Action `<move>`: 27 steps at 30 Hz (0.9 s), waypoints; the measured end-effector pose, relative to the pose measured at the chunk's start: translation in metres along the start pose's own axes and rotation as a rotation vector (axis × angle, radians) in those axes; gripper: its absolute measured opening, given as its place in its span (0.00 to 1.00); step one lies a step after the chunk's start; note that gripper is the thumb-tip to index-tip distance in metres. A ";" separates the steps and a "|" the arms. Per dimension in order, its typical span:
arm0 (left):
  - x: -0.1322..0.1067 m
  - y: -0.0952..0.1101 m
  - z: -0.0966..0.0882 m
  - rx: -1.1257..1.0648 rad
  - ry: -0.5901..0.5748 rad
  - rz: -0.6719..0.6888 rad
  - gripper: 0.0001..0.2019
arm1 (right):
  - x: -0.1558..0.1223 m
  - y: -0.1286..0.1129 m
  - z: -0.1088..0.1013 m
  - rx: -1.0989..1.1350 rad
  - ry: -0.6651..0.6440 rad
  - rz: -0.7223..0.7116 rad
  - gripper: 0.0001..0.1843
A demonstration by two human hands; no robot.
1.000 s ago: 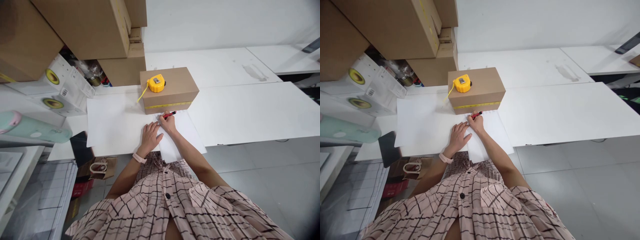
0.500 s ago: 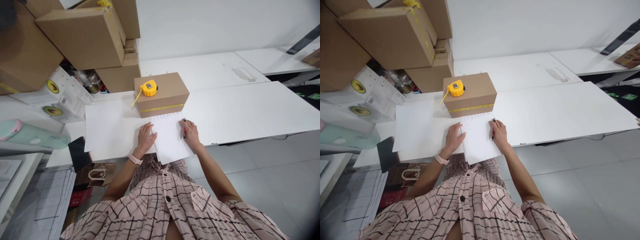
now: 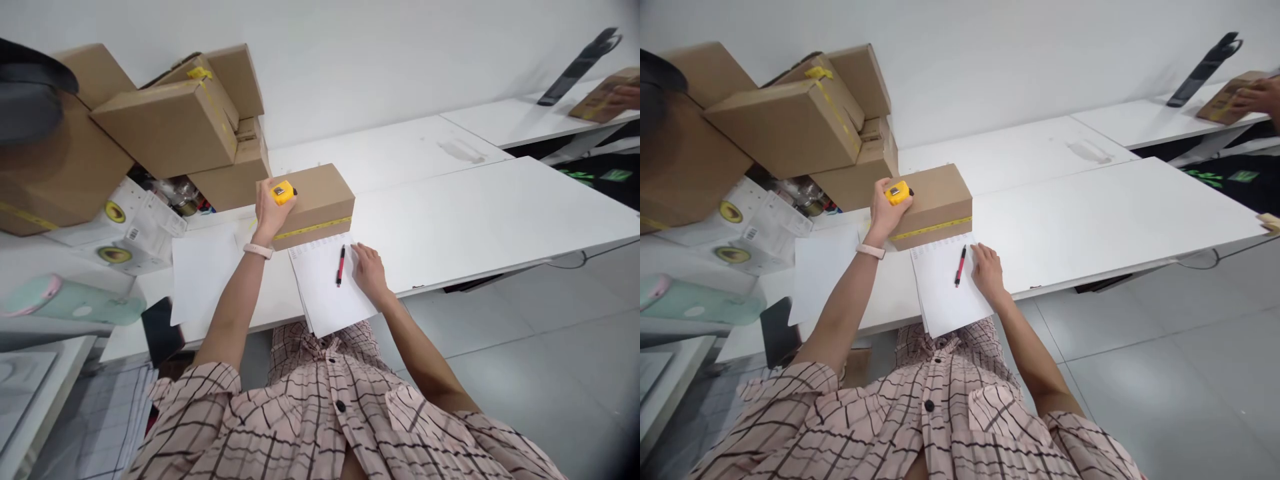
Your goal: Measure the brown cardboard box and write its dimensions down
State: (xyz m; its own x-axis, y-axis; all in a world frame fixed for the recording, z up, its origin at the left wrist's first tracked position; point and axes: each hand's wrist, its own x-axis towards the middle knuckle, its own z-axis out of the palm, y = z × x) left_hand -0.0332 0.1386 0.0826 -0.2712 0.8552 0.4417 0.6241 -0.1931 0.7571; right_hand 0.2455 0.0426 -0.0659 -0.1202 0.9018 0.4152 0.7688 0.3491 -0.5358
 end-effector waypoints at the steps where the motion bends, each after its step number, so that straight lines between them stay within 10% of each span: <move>1: -0.004 0.004 -0.003 -0.095 -0.034 -0.014 0.31 | 0.005 -0.006 -0.005 0.082 0.083 0.028 0.23; 4: -0.022 0.025 -0.013 -0.357 -0.237 -0.060 0.25 | 0.033 -0.037 -0.027 0.485 0.202 0.135 0.14; 11: -0.040 0.061 -0.025 -0.419 -0.413 -0.117 0.26 | 0.123 -0.107 -0.074 1.333 -0.290 0.366 0.15; 16: -0.030 0.047 -0.039 -0.422 -0.402 -0.146 0.27 | 0.151 -0.114 -0.078 1.353 -0.385 0.385 0.15; 27: 0.036 -0.040 -0.113 -0.311 -0.139 -0.363 0.20 | 0.245 -0.038 -0.049 0.915 0.104 0.552 0.08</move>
State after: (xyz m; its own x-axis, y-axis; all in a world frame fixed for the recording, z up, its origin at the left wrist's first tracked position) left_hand -0.1504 0.1229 0.1227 -0.3170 0.9458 0.0707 0.2532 0.0126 0.9673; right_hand 0.2178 0.2376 0.0916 0.1871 0.9822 -0.0150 -0.0668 -0.0025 -0.9978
